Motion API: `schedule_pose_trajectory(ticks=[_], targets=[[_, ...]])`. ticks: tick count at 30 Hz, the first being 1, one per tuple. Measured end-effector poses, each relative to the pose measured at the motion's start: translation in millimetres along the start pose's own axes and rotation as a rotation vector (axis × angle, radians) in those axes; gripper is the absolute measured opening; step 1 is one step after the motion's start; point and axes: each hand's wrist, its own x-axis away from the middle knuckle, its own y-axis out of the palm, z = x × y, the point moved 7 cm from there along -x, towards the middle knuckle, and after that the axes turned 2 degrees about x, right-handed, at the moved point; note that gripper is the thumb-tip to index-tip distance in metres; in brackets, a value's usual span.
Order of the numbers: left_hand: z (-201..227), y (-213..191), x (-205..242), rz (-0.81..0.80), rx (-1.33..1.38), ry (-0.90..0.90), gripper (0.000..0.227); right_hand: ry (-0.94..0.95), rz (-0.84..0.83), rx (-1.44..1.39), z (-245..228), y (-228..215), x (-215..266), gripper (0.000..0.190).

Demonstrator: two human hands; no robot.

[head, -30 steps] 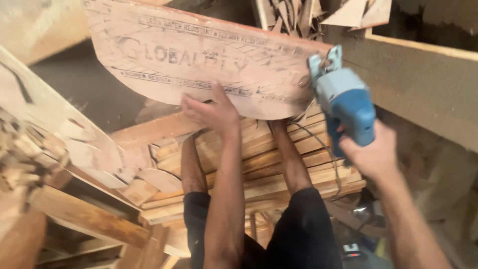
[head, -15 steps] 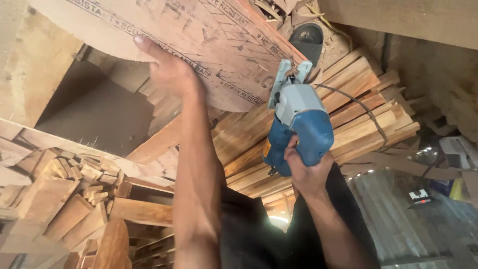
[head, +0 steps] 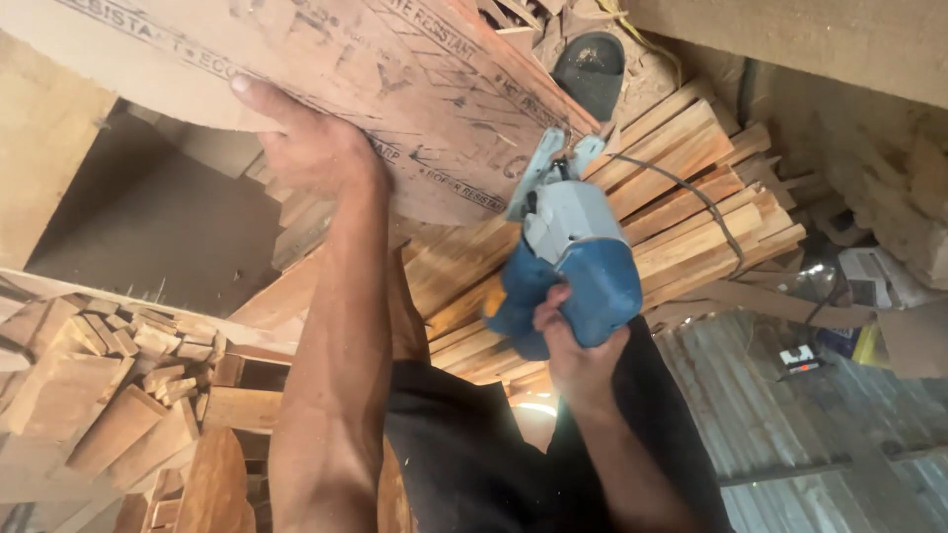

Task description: Using a jigsaw to cut a curved shape out of a piece of plywood.

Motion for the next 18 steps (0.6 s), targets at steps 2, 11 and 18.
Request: schedule_pose_trajectory(ticks=[2, 11, 18], targets=[[-3, -1, -1, 0.018, -0.016, -0.02, 0.095, 0.082, 0.082, -0.241, 15, 6, 12, 0.024], [-9, 2, -5, 0.026, -0.053, 0.068, 0.098, 0.096, 0.038, -0.25, 4, -3, 1, 0.027], [-10, -2, -4, -0.012, -0.152, 0.021, 0.095, -0.032, -0.109, -0.032, -12, -8, -4, 0.028]])
